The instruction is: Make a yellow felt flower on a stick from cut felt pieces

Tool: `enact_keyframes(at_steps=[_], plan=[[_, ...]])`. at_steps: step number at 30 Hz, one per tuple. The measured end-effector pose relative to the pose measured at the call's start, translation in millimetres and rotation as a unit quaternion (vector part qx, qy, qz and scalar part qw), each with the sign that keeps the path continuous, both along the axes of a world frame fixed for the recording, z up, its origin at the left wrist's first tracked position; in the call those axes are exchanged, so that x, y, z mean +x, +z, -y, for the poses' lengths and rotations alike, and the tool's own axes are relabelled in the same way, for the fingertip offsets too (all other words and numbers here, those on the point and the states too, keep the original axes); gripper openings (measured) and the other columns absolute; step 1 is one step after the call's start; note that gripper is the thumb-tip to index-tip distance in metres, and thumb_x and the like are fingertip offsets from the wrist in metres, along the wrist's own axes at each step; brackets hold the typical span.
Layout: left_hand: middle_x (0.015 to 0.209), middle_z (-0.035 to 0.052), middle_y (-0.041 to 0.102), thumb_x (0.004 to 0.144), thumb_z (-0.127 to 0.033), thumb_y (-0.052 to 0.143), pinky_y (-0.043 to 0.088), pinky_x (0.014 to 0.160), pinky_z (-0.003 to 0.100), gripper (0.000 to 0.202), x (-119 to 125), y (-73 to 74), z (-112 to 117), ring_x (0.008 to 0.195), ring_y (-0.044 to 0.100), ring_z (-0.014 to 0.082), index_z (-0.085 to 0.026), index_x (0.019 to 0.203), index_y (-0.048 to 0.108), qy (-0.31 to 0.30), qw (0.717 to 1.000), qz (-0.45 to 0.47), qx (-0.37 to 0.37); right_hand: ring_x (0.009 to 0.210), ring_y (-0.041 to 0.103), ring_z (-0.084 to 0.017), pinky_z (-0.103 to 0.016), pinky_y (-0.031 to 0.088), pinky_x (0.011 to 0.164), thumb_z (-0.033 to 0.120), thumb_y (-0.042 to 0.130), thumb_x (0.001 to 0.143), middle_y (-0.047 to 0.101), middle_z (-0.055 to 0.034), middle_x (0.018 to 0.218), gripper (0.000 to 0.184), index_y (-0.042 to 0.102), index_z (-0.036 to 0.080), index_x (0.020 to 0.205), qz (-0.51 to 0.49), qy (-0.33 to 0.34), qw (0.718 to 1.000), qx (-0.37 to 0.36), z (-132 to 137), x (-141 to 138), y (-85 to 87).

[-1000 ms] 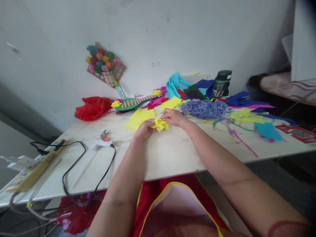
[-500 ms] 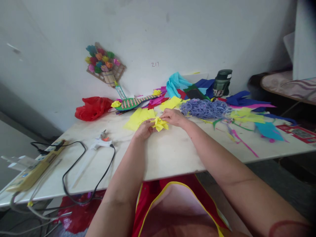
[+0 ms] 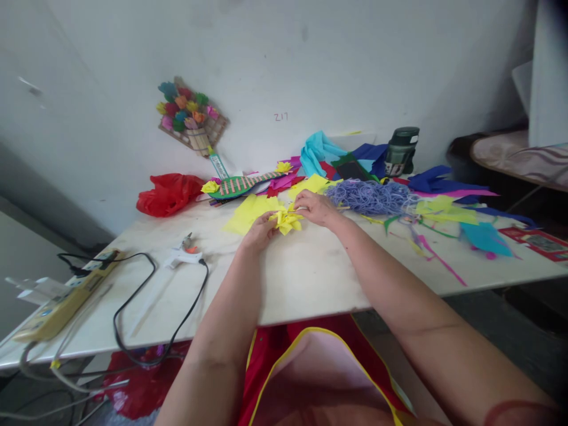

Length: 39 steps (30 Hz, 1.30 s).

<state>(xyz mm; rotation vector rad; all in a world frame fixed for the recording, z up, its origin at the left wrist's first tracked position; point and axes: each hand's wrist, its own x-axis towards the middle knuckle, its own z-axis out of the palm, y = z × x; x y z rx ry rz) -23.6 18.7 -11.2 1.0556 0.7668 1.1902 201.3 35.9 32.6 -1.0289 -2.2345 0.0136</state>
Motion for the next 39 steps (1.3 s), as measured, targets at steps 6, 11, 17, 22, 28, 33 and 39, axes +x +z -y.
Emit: enact_keyframes(at_steps=[6,11,17,22,28,33,39], plan=[[0.092,0.0053,0.077,0.071,-0.021,0.09,0.06,0.083,0.032,0.037,-1,-1.5,-2,0.088,0.075,0.0195,-0.015,0.102,0.071,0.006,1.0,-0.008,0.003,0.09,0.066,-0.018,-0.027,0.044,0.073,0.019,0.073,0.086,0.072,-0.0063,0.114,0.008,0.081,0.021,0.089,-0.009,-0.006,1.0,-0.009,-1,3,1.2],[0.087,0.0045,0.076,0.068,-0.021,0.092,0.059,0.071,0.027,0.039,0,2.1,-1,0.076,0.073,0.0166,-0.014,0.1,0.07,0.024,1.0,-0.005,0.003,0.083,0.064,-0.016,-0.027,0.043,0.071,0.022,0.073,0.087,0.073,-0.0056,0.109,0.007,0.08,0.021,0.084,-0.03,0.005,1.0,-0.009,-2,7,0.5],[0.082,0.004,0.076,0.068,-0.018,0.09,0.058,0.069,0.027,0.036,0,3.0,-2,0.074,0.073,0.0175,-0.015,0.097,0.07,0.059,0.998,-0.01,0.001,0.086,0.066,-0.018,-0.028,0.045,0.074,0.023,0.073,0.084,0.074,-0.0062,0.105,0.008,0.08,0.021,0.082,-0.035,0.008,0.999,-0.01,-6,14,0.3],[0.083,0.0035,0.075,0.068,-0.016,0.087,0.06,0.077,0.032,0.034,-2,-0.2,-6,0.077,0.073,0.0182,-0.016,0.096,0.068,0.096,0.995,0.002,-0.005,0.078,0.063,-0.017,-0.028,0.045,0.071,0.028,0.072,0.083,0.075,-0.0068,0.094,0.012,0.079,0.019,0.08,-0.063,0.011,0.997,-0.034,-12,22,-0.8],[0.085,0.0032,0.075,0.068,-0.015,0.086,0.061,0.078,0.032,0.035,-1,2.1,-6,0.079,0.073,0.0181,-0.017,0.097,0.067,0.126,0.992,0.0,-0.01,0.065,0.058,-0.016,-0.029,0.043,0.065,0.043,0.075,0.076,0.071,-0.0029,0.072,0.026,0.075,0.018,0.073,-0.158,-0.044,0.975,-0.15,-10,27,4.0],[0.086,0.0036,0.076,0.068,-0.017,0.085,0.06,0.075,0.031,0.035,2,5.3,-1,0.078,0.072,0.0172,-0.016,0.099,0.068,0.1,0.995,-0.007,0.007,0.067,0.058,-0.017,-0.029,0.045,0.066,0.044,0.075,0.072,0.067,-0.0014,0.067,0.028,0.07,0.017,0.071,-0.256,-0.055,0.941,-0.214,0,17,10.3],[0.087,0.0023,0.075,0.066,-0.02,0.087,0.057,0.075,0.028,0.04,7,5.1,2,0.077,0.071,0.0155,-0.016,0.102,0.07,0.064,0.997,-0.025,0.027,0.067,0.055,-0.015,-0.028,0.043,0.068,0.043,0.074,0.073,0.064,0.0004,0.065,0.026,0.07,0.017,0.071,-0.305,-0.082,0.91,-0.267,9,0,11.1]])
